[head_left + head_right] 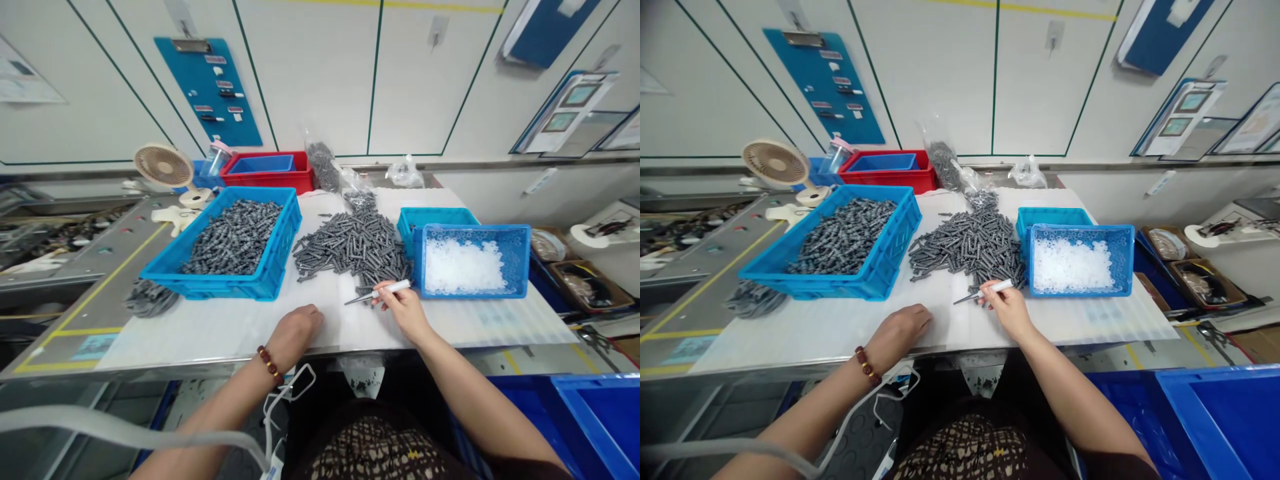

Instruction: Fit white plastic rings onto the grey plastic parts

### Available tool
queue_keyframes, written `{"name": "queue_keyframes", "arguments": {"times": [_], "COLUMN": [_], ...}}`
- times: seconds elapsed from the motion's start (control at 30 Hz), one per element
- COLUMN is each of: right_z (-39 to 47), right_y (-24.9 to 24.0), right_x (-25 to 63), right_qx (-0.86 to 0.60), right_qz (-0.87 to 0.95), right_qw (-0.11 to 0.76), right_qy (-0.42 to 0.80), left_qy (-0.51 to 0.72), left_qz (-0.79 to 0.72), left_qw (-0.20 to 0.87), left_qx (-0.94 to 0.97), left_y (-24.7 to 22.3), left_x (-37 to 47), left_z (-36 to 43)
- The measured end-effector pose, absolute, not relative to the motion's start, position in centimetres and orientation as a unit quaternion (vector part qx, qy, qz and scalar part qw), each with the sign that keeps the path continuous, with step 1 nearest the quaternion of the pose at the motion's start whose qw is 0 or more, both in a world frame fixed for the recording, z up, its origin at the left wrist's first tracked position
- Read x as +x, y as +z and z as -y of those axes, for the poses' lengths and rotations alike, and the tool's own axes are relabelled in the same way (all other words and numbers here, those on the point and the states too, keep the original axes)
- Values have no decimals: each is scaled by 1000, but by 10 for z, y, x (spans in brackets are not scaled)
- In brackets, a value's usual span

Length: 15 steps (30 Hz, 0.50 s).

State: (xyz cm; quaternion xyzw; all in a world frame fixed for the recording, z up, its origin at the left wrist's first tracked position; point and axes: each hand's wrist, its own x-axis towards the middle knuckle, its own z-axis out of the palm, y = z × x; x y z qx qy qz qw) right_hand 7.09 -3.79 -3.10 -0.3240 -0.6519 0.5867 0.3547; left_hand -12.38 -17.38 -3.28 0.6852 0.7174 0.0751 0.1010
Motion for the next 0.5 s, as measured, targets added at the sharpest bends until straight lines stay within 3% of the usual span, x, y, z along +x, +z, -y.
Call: {"name": "queue_keyframes", "arguments": {"times": [0.13, 0.3, 0.5], "right_z": [40, 41, 43], "right_y": [-40, -45, -42], "right_x": [69, 69, 63], "right_qx": [-333, -368, -410], "right_qz": [660, 641, 503], "right_qw": [344, 320, 309], "right_qy": [579, 592, 695], "left_qy": [235, 305, 407], "left_qz": [-738, -743, -727], "left_qw": [147, 174, 266], "left_qx": [615, 569, 485], "left_y": [-37, -41, -45], "left_x": [-120, -108, -103], "left_z": [160, 144, 137]}}
